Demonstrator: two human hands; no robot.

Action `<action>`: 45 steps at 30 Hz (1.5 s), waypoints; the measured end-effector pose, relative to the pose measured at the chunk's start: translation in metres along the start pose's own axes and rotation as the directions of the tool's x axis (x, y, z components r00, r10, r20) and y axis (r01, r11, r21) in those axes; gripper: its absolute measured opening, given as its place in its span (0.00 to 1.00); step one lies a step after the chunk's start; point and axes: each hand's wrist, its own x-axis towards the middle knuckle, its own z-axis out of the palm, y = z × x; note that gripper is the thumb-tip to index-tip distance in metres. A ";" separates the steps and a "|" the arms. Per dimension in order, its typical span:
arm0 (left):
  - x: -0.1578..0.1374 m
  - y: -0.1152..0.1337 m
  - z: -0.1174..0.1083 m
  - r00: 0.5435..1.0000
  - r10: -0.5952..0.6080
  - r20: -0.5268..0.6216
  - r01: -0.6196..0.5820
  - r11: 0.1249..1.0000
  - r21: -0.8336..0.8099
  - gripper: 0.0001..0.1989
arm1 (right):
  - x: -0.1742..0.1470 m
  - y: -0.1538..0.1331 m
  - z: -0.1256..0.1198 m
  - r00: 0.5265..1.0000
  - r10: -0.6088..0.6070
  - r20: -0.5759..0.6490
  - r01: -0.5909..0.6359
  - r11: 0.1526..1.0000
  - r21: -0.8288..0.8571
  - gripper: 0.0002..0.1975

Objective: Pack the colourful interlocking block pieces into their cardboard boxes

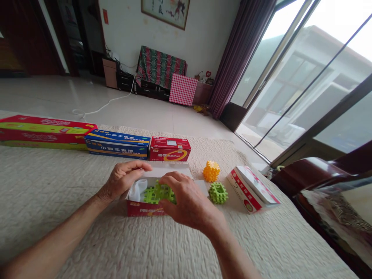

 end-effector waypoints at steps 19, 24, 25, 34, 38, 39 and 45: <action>-0.001 0.002 0.000 1.000 -0.014 0.012 0.014 1.000 0.002 0.12 | -0.001 0.013 -0.002 0.996 0.090 -0.026 -0.091 0.995 -0.029 0.11; 0.000 0.002 0.000 1.000 -0.008 0.017 0.008 1.000 0.007 0.12 | 0.002 0.002 0.009 0.989 0.121 0.084 -0.112 0.988 -0.105 0.10; 0.000 0.002 0.000 1.000 -0.002 0.016 0.002 1.000 0.005 0.12 | 0.003 0.001 0.012 0.986 0.134 0.095 -0.121 0.984 -0.132 0.10; -0.001 0.002 -0.001 1.000 0.004 0.023 -0.004 1.000 -0.003 0.12 | 0.007 0.000 0.020 0.982 0.157 0.103 -0.137 0.974 -0.178 0.10; -0.001 0.001 0.000 1.000 -0.008 0.021 0.008 1.000 -0.009 0.12 | 0.009 -0.002 0.021 0.982 0.162 0.098 -0.143 0.974 -0.176 0.10; -0.001 0.000 0.000 1.000 -0.013 0.020 0.013 1.000 -0.006 0.12 | 0.009 -0.003 0.020 0.983 0.158 0.096 -0.140 0.975 -0.172 0.09; -0.001 0.001 0.000 1.000 -0.019 0.018 0.019 1.000 0.011 0.12 | -0.004 0.014 -0.012 0.987 0.159 -0.033 -0.162 0.983 -0.083 0.12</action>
